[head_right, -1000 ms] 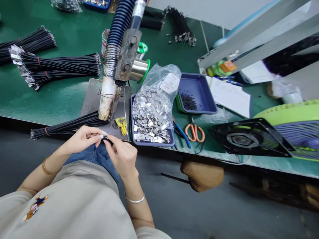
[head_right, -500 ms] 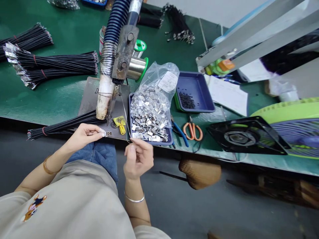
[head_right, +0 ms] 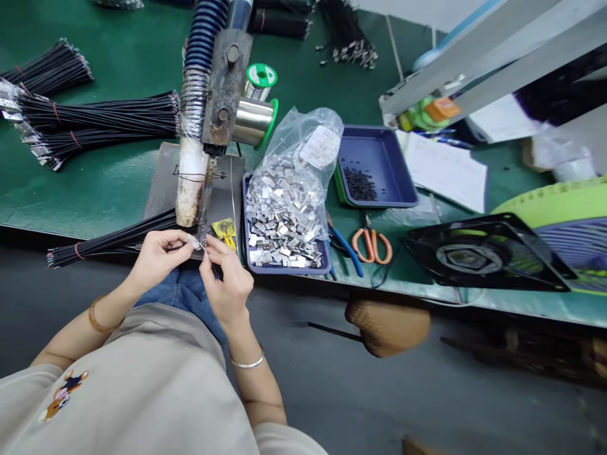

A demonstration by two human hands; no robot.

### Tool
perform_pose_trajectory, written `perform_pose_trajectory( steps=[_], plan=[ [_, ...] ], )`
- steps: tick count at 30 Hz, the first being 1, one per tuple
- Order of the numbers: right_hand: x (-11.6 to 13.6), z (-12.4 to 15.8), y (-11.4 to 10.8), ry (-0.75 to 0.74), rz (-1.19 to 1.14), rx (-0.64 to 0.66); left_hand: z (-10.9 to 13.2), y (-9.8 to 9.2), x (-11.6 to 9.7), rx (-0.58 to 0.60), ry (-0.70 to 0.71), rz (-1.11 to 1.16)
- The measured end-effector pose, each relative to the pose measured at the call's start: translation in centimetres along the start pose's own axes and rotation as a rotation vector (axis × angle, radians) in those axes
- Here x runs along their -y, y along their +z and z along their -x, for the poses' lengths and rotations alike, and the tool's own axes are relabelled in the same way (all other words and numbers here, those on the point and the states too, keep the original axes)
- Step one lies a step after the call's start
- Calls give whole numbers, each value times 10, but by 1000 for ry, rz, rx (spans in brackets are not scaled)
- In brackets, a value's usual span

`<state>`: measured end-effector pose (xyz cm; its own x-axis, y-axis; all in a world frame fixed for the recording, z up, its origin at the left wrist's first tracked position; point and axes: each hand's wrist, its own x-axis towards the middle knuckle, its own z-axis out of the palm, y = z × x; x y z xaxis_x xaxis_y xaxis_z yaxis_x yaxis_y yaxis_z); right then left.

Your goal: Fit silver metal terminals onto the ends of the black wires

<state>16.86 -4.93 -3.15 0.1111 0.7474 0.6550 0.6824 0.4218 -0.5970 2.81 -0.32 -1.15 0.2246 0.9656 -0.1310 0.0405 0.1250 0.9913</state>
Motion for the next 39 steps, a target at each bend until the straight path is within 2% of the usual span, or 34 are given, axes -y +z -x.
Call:
perform_pose_trajectory(
  steps=[4,10,18,29,39],
  plan=[
    [0,-3,2,28,-21,6,2,4,-1,-73,6,-69],
    [5,-8,-1,28,-42,9,2,4,-7,-94,14,-66],
    [4,-4,-8,22,-34,78,4,3,-2,-45,-21,-136],
    [6,-10,-6,16,-46,66,2,4,-8,-100,13,-87],
    [5,-6,-13,-20,-30,92,8,4,-2,-37,37,-208]
  ],
)
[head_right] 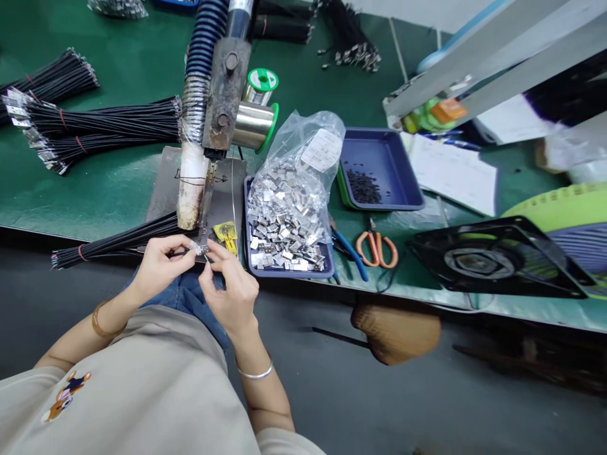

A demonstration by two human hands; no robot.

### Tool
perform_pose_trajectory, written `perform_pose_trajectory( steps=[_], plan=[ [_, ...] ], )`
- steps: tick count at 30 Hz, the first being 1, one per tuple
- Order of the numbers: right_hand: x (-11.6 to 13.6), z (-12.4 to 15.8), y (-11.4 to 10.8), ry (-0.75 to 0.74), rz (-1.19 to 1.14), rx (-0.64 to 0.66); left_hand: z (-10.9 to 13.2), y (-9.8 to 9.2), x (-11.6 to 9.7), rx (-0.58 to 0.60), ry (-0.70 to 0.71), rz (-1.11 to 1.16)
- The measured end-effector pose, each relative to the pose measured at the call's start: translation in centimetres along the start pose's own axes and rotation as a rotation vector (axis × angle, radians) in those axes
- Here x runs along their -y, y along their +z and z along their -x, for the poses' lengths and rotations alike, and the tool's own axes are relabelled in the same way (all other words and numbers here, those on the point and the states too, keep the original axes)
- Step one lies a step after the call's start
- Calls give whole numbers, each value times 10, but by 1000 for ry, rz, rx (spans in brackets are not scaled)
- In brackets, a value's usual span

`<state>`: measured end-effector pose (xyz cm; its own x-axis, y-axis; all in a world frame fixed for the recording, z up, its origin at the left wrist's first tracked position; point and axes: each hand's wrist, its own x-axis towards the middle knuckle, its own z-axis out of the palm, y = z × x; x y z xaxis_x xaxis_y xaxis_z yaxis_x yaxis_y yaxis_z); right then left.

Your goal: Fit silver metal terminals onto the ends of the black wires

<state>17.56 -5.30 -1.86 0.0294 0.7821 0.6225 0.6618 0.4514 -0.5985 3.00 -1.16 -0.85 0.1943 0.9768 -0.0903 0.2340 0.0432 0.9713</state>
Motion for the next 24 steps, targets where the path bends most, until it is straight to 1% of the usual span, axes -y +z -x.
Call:
perform_pose_trajectory(
  steps=[3,4,5,7,8,9,10,11,13,14,15,16,17,18,19,20,22,24],
  plan=[
    [-1,3,-5,24,0,1,4,-3,1,55,52,-66],
    [-1,5,-9,39,2,-28,6,-5,2,98,87,-95],
    [-1,7,-13,52,8,-87,9,-7,3,154,129,-129],
    [-2,11,-23,80,36,-291,14,-13,7,273,228,-193],
    [-2,11,-29,100,57,-390,17,-15,10,313,272,-215],
    [-4,10,-34,134,77,-451,19,-18,13,328,311,-226],
    [-5,8,-40,184,89,-450,20,-20,16,312,346,-226],
    [-9,6,-45,250,96,-390,20,-22,19,267,385,-226],
    [-19,0,-51,391,109,-189,17,-24,24,112,484,-279],
    [-25,-4,-52,445,139,-103,14,-25,26,22,543,-349],
    [-33,-6,-51,468,192,-38,9,-25,28,-68,599,-448],
    [-40,-9,-49,480,256,6,4,-24,29,-135,644,-574],
    [-47,-12,-46,480,301,49,-2,-23,31,-176,669,-697],
    [-54,-14,-42,471,325,101,-8,-22,32,-191,661,-813],
    [-59,-16,-39,456,337,144,-14,-21,33,-179,645,-901],
    [-64,-18,-36,442,333,177,-18,-20,35,-164,644,-944],
    [-71,-22,-33,434,284,215,-23,-20,37,-159,676,-917],
    [-77,-24,-32,449,217,225,-22,-21,40,-184,740,-792]
  ],
)
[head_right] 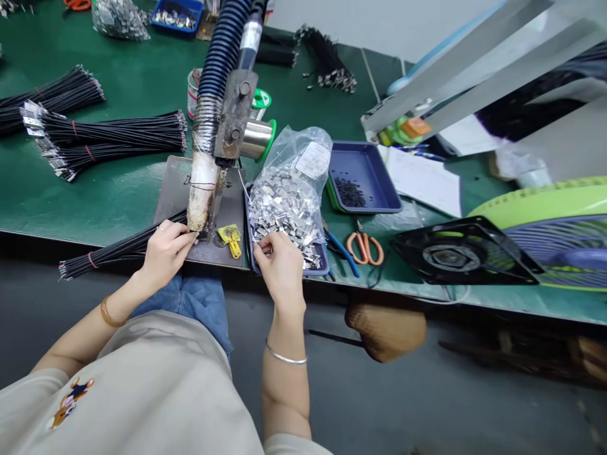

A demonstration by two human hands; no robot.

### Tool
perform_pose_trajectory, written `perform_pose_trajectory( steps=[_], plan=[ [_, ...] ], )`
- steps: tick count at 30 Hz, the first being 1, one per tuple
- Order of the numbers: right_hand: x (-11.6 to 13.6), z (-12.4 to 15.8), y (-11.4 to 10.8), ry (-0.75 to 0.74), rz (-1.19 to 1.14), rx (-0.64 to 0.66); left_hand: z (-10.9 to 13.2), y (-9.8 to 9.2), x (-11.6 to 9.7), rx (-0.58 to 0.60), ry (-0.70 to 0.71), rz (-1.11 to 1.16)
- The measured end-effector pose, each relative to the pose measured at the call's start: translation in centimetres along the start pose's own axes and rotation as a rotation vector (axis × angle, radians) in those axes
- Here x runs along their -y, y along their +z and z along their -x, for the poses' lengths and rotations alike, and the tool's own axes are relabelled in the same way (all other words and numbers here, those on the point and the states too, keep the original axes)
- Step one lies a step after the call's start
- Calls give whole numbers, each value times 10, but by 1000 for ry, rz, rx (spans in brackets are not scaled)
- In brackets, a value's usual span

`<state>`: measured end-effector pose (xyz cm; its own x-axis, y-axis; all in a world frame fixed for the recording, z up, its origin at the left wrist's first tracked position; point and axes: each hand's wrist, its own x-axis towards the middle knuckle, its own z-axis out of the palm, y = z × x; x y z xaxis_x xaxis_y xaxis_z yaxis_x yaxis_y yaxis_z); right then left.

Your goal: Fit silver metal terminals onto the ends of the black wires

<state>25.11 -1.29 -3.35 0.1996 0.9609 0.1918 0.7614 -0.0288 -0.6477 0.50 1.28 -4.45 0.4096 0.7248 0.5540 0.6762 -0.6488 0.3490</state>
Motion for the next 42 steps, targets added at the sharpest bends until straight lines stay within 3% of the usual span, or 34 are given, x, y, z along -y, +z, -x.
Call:
perform_pose_trajectory(
  steps=[3,9,14,17,20,23,27,34,38,42],
  plan=[
    [-5,-3,1,7,-52,4,7,-4,-1,-107,14,140],
    [-4,0,5,2,-75,-104,11,-13,-7,-150,61,199],
    [20,17,-3,29,-202,-315,7,-16,-15,-77,72,287],
    [43,35,-2,62,-446,-321,4,-16,-20,23,-11,388],
    [59,49,10,-58,-373,-354,1,-18,-22,80,-132,504],
    [64,55,27,-82,-436,-254,-4,-21,-23,108,-238,601],
    [64,53,42,54,-713,-64,-7,-23,-24,137,-290,626],
    [61,49,45,166,-891,48,-5,-26,-23,180,-282,639],
    [55,49,40,100,-827,97,-6,-28,-21,241,-254,648],
    [57,50,33,-106,-546,15,-8,-29,-19,305,-201,597]
  ],
)
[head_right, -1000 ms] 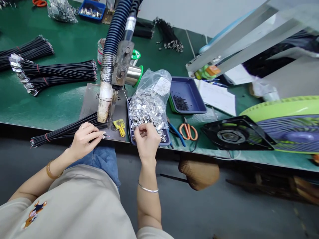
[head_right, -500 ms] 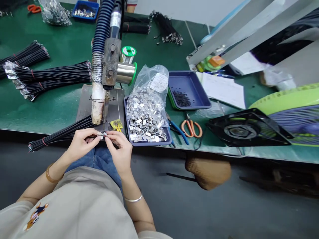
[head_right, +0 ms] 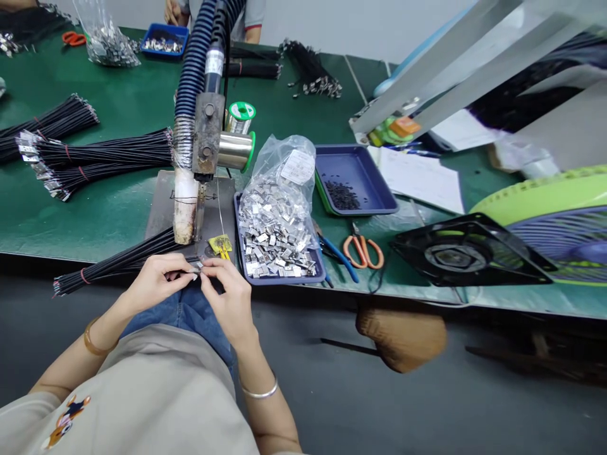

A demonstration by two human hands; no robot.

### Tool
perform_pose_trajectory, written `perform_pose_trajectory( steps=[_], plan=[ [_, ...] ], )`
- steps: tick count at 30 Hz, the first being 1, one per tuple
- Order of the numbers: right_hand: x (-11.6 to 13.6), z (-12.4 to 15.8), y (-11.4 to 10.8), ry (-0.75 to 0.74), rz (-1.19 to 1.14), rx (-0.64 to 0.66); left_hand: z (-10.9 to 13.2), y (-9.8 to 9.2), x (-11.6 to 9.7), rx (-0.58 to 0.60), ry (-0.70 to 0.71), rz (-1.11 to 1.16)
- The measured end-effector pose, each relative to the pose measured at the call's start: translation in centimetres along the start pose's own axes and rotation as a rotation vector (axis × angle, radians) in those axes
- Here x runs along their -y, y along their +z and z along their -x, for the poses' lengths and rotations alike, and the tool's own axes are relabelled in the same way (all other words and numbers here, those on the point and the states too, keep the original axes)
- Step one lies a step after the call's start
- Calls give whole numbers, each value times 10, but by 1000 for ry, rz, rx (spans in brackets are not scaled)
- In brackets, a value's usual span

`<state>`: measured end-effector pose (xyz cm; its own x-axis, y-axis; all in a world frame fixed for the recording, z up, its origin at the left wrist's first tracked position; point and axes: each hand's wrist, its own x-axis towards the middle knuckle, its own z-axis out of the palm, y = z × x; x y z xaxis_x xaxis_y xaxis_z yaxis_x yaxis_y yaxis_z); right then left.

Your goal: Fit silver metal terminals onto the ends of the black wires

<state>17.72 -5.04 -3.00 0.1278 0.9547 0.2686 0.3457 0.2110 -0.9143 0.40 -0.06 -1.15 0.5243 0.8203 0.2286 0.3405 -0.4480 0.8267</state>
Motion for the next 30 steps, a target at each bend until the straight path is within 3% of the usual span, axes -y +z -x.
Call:
perform_pose_trajectory(
  steps=[2,7,15,20,27,30],
  plan=[
    [4,0,1,-54,74,-9,0,1,0,0,-5,-11],
    [4,1,10,-26,8,-42,2,4,-1,-32,-138,103],
    [3,7,4,-261,162,-323,-4,2,-3,-71,-321,455],
    [6,11,4,-423,271,-217,-6,6,-3,-130,-384,545],
    [3,8,10,-200,121,-268,-5,10,-3,-147,-439,598],
    [2,6,9,-201,130,-239,-6,9,-3,-148,-400,574]
  ],
)
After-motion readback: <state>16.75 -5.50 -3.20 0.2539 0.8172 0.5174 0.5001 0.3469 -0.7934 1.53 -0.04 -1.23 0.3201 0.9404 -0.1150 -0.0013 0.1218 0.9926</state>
